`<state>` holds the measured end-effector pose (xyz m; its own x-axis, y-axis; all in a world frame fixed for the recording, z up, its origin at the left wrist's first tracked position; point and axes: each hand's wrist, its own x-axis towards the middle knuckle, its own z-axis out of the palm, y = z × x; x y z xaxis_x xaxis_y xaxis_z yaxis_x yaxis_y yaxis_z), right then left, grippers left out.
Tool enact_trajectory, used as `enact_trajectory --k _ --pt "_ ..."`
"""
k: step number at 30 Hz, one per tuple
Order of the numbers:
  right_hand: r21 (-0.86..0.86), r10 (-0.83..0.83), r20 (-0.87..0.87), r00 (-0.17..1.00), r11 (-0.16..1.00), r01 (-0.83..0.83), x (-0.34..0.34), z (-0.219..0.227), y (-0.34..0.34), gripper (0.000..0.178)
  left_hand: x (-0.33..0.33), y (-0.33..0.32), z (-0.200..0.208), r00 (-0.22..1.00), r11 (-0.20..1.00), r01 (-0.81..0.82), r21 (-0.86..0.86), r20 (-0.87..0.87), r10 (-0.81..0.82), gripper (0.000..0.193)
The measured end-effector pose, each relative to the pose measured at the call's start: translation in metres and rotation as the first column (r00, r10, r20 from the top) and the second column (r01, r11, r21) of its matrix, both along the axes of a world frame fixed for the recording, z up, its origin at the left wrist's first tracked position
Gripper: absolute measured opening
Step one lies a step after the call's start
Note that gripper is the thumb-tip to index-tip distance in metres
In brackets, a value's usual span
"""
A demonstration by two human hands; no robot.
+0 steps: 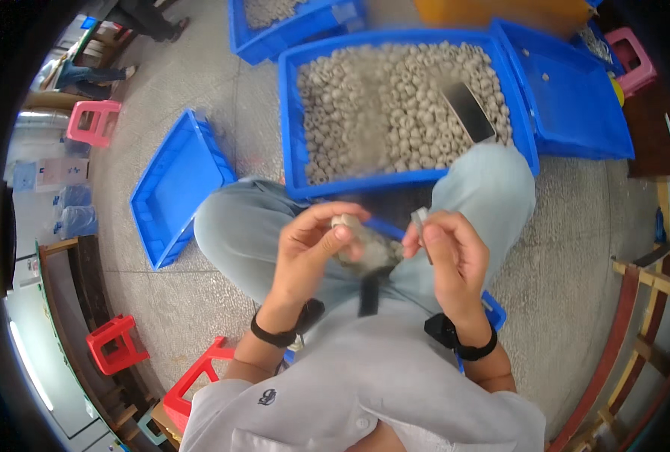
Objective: Assembling small white plastic components by snapping pieces together.
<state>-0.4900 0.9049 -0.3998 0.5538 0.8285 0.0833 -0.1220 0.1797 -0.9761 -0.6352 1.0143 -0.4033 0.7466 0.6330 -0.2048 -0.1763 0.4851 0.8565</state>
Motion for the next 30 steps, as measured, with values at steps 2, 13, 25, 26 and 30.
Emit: enact_trajectory --k 2,13,25,26,30 --pt "-0.008 -0.042 0.022 0.999 0.999 0.042 0.009 -0.004 -0.002 0.013 0.006 -0.004 -0.023 0.995 0.982 -0.091 -0.166 -0.065 0.081 0.027" --pt "-0.02 -0.272 0.103 0.957 0.961 0.276 0.042 -0.023 -0.025 0.02 0.046 0.124 -0.01 0.857 0.874 -0.313 -0.372 0.286 0.429 0.052" --pt "0.041 -0.257 0.234 0.937 0.966 0.255 0.063 -0.026 -0.017 0.014 0.103 0.094 -0.207 0.48 0.448 0.697 0.56 -0.828 0.288 0.062" --pt "0.031 -0.238 0.226 0.945 0.971 0.237 0.06 -0.023 -0.014 0.014 0.099 0.109 -0.254 0.452 0.502 0.679 0.536 -0.844 0.289 0.064" --pt "-0.051 -0.225 0.298 0.928 0.967 0.251 0.058 -0.028 -0.024 0.012 0.12 0.093 -0.258 0.435 0.605 0.638 0.477 -0.871 0.228 0.073"
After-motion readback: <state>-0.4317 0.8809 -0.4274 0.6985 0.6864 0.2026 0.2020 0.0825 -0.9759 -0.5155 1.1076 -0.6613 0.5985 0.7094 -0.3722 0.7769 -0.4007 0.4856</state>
